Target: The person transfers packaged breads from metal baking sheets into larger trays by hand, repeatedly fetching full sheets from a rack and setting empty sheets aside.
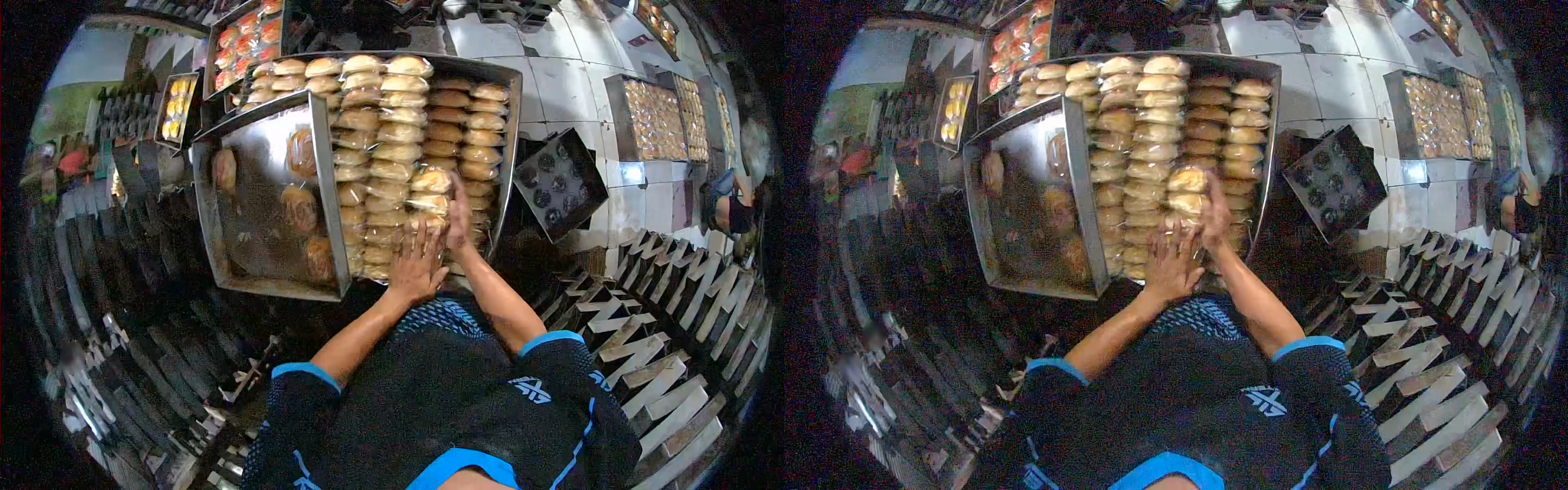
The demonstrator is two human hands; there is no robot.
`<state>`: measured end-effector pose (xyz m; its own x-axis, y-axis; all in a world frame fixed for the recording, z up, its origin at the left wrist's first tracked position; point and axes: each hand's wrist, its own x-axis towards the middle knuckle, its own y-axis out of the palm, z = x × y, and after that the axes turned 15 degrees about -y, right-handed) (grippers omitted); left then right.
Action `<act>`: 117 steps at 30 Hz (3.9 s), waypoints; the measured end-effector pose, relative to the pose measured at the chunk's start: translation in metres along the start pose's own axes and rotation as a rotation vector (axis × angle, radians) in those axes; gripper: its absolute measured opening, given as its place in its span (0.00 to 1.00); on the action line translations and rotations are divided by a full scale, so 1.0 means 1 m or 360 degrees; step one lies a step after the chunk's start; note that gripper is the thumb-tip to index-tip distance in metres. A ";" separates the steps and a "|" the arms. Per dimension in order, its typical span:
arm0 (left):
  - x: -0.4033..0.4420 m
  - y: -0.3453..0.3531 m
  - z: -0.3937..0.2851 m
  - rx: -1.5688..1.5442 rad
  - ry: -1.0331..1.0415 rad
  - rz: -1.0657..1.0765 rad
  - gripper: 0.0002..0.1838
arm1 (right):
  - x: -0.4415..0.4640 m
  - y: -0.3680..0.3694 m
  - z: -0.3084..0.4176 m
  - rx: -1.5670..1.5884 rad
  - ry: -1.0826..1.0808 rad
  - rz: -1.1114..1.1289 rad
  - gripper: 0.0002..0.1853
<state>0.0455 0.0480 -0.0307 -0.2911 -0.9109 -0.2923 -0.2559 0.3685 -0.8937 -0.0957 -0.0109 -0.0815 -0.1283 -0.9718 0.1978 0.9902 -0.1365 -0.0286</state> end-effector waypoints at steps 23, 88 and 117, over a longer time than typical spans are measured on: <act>-0.051 -0.100 0.227 -0.1702 -0.0388 0.0741 0.30 | 0.125 0.293 0.087 -0.1809 -0.0305 0.0524 0.49; 0.325 -0.041 0.018 -0.0916 -0.1462 0.1128 0.18 | 0.175 -0.036 -0.073 0.1664 0.1451 -0.0263 0.28; -0.046 -0.092 0.117 -0.1598 -0.1252 -0.1697 0.39 | 0.118 -0.005 -0.053 0.0169 -0.0315 -0.0202 0.33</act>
<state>0.1906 0.0346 0.0256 0.8184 -0.5655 -0.1020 -0.5650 -0.7594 -0.3227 -0.1192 -0.1354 -0.1101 -0.2490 -0.8902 0.3815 0.9684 -0.2240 0.1095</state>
